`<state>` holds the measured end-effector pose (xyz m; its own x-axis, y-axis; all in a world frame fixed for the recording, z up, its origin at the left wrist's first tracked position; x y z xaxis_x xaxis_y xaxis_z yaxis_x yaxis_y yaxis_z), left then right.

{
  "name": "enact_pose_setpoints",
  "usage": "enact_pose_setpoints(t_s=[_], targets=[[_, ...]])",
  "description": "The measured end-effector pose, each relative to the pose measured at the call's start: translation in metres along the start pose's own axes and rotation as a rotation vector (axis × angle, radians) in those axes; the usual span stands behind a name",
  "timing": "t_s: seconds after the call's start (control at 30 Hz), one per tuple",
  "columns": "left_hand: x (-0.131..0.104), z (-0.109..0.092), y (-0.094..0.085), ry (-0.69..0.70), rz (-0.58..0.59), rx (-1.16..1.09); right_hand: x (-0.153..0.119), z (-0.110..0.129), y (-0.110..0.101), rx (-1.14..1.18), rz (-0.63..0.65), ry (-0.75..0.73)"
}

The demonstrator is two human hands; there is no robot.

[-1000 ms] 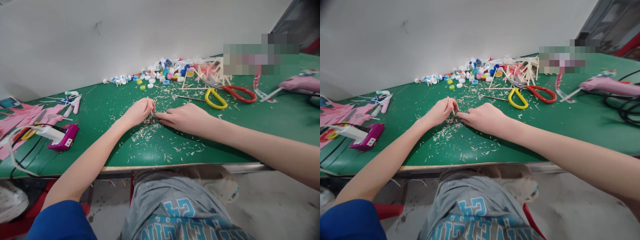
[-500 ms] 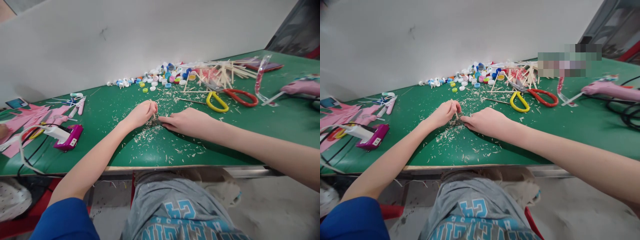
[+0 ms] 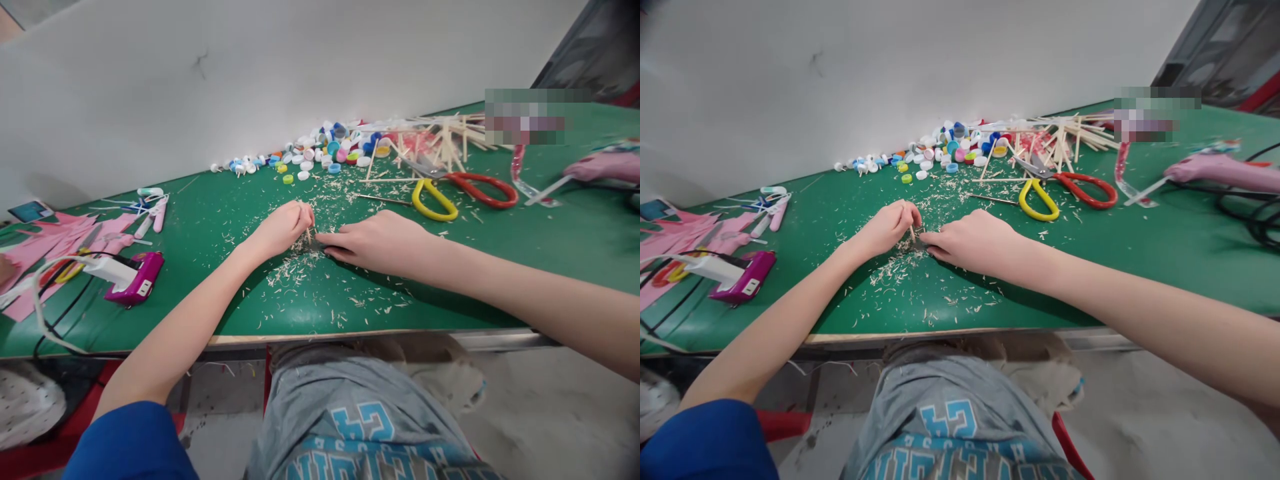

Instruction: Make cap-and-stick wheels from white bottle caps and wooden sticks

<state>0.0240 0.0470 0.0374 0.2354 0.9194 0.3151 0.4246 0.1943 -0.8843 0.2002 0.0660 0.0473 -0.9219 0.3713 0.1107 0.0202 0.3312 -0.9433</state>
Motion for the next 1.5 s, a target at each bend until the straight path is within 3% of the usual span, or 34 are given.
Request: enact_pose_setpoints(t_s=[0.3, 0.47, 0.7, 1.0, 1.5], targets=[[0.0004, -0.0023, -0.0016, 0.000, -0.012, 0.010, 0.0004, -0.0094, -0.0011, 0.025, -0.155, 0.062], [0.0002, -0.0044, -0.0025, 0.002, -0.013, 0.008, 0.0001, -0.0024, 0.0061, 0.007, -0.028, -0.015], [0.0005, -0.0064, -0.0029, 0.018, -0.011, 0.015, 0.0011, -0.0012, 0.0050, 0.020, 0.058, -0.019], [0.0006, -0.0036, -0.0019, 0.027, -0.013, 0.027, -0.0021, -0.0025, 0.0041, 0.008, -0.058, -0.009], [0.0002, -0.0073, -0.0033, 0.018, -0.004, 0.040, -0.0052, -0.0010, 0.0048, -0.008, -0.037, -0.022]])
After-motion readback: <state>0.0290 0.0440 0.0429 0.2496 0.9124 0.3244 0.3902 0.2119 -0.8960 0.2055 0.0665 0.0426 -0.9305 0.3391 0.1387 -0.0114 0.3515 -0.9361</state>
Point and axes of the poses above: each hand's wrist, its own x-axis towards the middle knuckle, its own y-axis out of the palm, z = x × y, the point moved 4 cm from there along x, towards the middle knuckle, and after that the axes turned 5 degrees about y, right-handed, at the moved point
